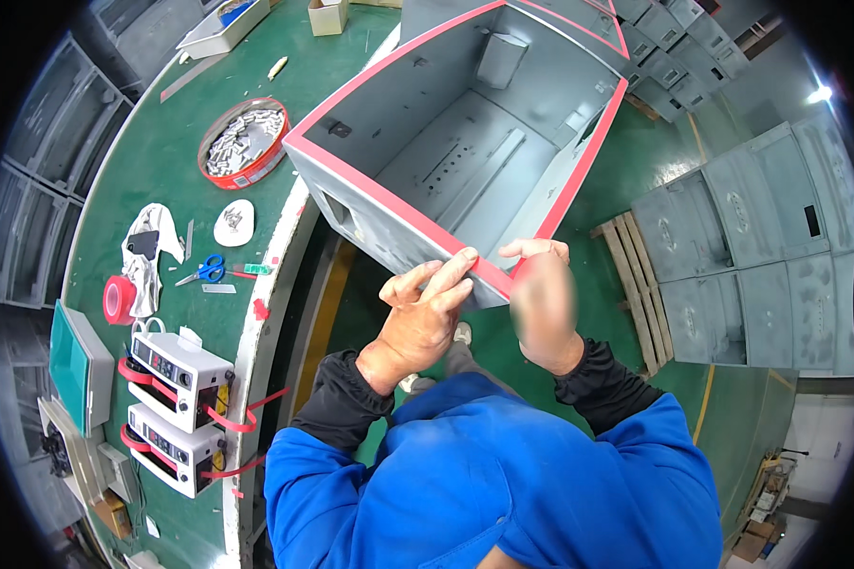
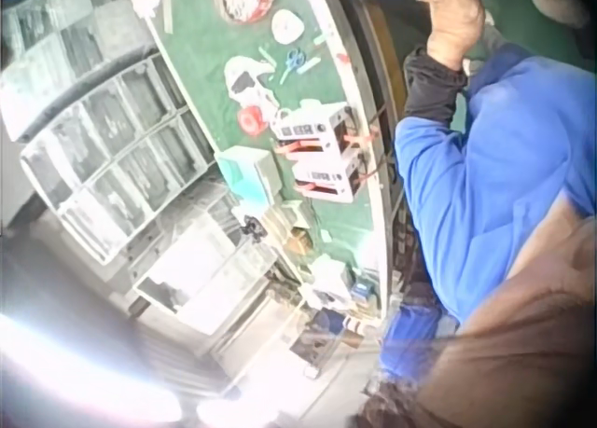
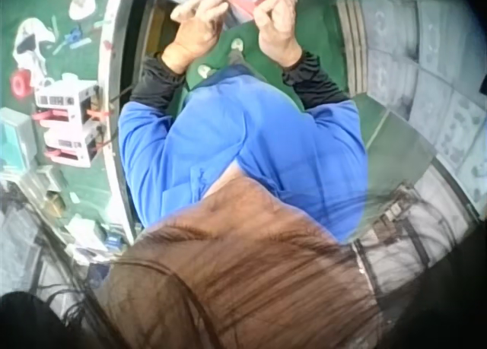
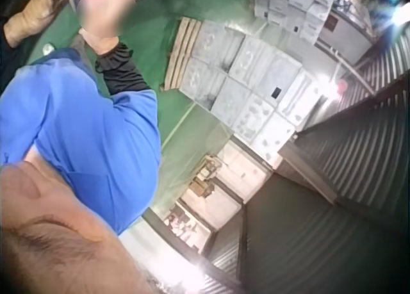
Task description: The person applies a strip of pink tape along the edges of a gray metal cabinet frame. They smooth the tape down with their fingers to ensure it adheres properly to the corners and sides of the unit.
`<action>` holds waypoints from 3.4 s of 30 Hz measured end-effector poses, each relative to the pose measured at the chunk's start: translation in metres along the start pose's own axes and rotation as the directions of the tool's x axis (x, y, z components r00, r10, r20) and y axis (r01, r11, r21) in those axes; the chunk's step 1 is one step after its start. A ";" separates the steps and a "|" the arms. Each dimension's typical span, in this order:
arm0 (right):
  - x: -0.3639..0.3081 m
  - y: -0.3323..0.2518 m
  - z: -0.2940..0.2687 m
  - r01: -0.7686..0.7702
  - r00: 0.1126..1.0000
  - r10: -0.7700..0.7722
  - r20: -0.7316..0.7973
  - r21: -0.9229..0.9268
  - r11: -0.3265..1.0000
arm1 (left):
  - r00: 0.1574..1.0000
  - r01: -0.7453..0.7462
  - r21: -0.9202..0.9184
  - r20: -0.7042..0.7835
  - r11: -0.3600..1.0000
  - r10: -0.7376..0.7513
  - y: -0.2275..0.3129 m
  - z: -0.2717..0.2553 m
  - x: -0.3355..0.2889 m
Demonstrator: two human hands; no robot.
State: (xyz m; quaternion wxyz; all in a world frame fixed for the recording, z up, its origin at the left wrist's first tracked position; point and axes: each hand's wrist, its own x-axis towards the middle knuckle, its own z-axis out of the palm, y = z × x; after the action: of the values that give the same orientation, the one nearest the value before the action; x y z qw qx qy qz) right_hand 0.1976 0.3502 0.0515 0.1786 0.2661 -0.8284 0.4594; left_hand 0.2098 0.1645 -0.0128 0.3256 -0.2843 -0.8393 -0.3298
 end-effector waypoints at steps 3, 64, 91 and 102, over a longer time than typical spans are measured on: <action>-0.001 0.001 0.001 -0.002 1.000 0.001 -0.012 -0.005 1.000 | 0.999 -0.019 -0.010 0.026 1.000 0.019 0.002 0.003 -0.002; -0.208 0.141 -0.123 -0.785 0.554 0.756 0.348 -0.082 0.614 | -0.231 0.747 0.073 -0.904 -0.661 -0.361 -0.029 -0.239 -0.467; -0.073 0.221 -0.185 -0.615 0.785 0.260 0.562 0.662 0.428 | 0.894 0.357 -0.173 0.347 0.918 -0.282 0.101 0.191 0.175; 0.057 0.291 -0.259 -0.233 0.919 0.387 0.071 0.891 0.390 | 0.845 0.529 -0.445 0.354 0.723 -0.401 0.075 0.309 0.286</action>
State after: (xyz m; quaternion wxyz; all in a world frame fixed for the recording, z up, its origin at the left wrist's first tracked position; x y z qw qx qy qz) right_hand -0.0108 0.6830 0.0216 -0.0145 0.1251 -0.4854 0.8652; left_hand -0.0282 0.5140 0.0486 0.0404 -0.1774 -0.7924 -0.5822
